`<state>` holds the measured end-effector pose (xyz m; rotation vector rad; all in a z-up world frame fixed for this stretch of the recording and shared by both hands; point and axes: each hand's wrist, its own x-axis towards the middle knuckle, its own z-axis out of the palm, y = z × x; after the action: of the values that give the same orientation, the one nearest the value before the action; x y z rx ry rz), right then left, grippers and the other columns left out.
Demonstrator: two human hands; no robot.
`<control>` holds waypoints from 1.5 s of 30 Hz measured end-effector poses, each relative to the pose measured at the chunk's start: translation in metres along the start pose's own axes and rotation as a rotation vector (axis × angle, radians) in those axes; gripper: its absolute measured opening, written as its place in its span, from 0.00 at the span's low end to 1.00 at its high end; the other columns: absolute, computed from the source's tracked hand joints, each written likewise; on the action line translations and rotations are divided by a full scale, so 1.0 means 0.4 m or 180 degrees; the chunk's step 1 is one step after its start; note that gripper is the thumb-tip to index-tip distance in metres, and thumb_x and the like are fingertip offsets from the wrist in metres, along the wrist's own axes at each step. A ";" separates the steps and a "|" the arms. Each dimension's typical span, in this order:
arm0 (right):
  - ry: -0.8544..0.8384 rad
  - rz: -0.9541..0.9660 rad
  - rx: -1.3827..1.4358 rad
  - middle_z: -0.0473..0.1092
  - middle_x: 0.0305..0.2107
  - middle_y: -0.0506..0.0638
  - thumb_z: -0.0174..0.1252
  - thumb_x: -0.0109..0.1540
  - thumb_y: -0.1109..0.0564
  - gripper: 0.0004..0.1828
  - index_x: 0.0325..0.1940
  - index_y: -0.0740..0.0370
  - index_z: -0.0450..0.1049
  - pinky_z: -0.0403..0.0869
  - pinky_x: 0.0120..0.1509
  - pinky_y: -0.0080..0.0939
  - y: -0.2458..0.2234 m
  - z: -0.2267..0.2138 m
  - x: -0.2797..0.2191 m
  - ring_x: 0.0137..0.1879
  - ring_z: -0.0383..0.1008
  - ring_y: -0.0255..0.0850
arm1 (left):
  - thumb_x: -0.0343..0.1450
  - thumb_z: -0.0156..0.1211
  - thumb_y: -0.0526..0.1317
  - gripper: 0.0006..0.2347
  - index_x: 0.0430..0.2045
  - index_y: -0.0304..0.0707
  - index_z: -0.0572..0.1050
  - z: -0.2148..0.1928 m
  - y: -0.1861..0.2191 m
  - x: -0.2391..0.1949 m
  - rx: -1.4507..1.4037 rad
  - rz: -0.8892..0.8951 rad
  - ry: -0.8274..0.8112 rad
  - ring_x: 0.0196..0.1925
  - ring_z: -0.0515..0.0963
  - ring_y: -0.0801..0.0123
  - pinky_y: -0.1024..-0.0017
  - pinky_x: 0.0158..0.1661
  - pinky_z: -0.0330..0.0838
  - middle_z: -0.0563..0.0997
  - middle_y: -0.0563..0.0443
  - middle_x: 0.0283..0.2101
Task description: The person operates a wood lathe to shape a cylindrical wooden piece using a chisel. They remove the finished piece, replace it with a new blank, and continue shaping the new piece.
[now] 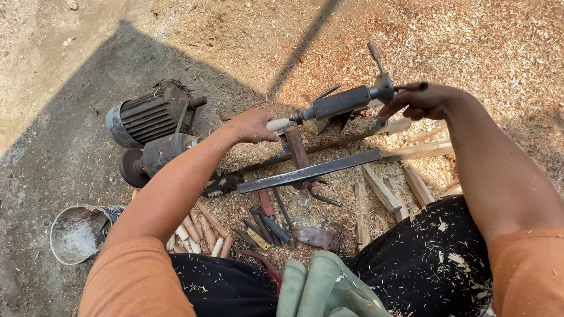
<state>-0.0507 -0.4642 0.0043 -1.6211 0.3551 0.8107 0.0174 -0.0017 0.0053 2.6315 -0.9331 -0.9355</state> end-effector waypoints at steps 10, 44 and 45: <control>0.0449 0.0097 0.0501 0.69 0.29 0.56 0.46 0.68 0.65 0.14 0.47 0.74 0.77 0.56 0.17 0.30 0.003 0.025 -0.014 0.17 0.55 0.28 | 0.63 0.70 0.51 0.20 0.42 0.37 0.80 0.001 0.005 -0.013 -0.0209 -0.0132 -0.0200 0.32 0.85 0.57 0.60 0.40 0.78 0.85 0.40 0.33; 0.0979 0.0878 -0.1546 0.80 0.51 0.60 0.44 0.73 0.58 0.20 0.66 0.61 0.74 0.70 0.33 0.42 0.122 0.075 -0.030 0.30 0.69 0.43 | 0.73 0.70 0.42 0.12 0.28 0.37 0.71 -0.092 0.119 -0.621 -0.2505 0.1480 0.0388 0.33 0.73 0.73 0.70 0.36 0.70 0.73 0.55 0.29; 0.0993 0.0903 -0.1594 0.80 0.51 0.60 0.44 0.73 0.58 0.20 0.66 0.61 0.74 0.70 0.34 0.43 0.119 0.102 -0.034 0.31 0.69 0.43 | 0.73 0.69 0.42 0.12 0.29 0.37 0.71 -0.071 0.102 -0.653 -0.3023 0.1309 0.0390 0.31 0.74 0.73 0.70 0.34 0.72 0.74 0.55 0.28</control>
<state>-0.1030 -0.4389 -0.0229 -2.2102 0.6525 0.9064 -0.1422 0.1286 0.1735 1.6040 -0.7021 -0.8123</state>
